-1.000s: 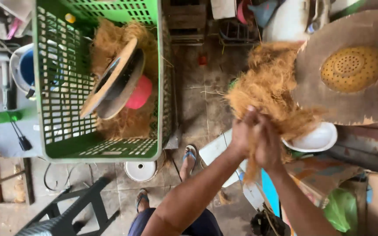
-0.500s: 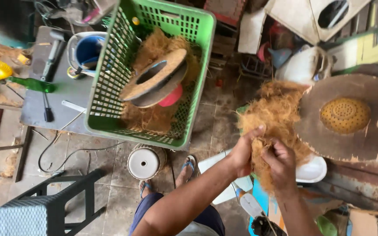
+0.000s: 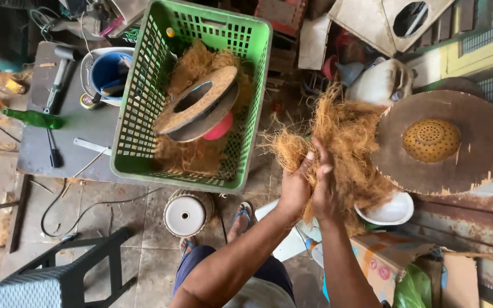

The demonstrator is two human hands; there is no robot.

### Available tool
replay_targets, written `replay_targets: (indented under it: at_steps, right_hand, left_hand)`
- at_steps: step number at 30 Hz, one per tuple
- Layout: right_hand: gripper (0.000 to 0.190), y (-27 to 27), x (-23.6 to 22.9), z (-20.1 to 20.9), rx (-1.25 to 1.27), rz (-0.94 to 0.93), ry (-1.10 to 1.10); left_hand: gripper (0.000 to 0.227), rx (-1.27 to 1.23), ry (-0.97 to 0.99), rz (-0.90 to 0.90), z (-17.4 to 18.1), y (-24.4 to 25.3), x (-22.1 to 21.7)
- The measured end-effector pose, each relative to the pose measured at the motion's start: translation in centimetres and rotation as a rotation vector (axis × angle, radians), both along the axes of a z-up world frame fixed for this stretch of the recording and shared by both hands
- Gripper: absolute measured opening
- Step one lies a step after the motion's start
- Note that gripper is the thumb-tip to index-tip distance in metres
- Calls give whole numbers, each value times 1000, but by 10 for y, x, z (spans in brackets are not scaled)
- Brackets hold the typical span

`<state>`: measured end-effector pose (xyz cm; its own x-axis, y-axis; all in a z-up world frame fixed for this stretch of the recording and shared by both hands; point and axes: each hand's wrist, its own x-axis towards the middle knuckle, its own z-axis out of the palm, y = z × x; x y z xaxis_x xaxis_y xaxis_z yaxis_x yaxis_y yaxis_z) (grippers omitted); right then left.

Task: The person pours a white liquid from a bucket into a spray gun using a funnel, then cleans up spilled liquid with a piece of coconut husk. They attach the spray gun to an air hose and prepare to use it on a coconut shell hat.

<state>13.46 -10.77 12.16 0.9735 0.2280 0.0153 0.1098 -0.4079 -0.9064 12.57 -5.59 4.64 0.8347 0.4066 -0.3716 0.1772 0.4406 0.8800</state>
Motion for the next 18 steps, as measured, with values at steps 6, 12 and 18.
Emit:
replay_targets:
  at_steps: [6,12,18]
  right_hand:
    - [73,28,-31,80,104,16,380]
    - [70,-37,-31,27,-302,152,529]
    - [20,-82,-28,-2,-329,97,-199]
  left_hand:
    - [38,1177,208,-952,50,43,10]
    - [36,385,133,-454,-10,25,-7]
    - [26,15,198,-354,43,14,-9]
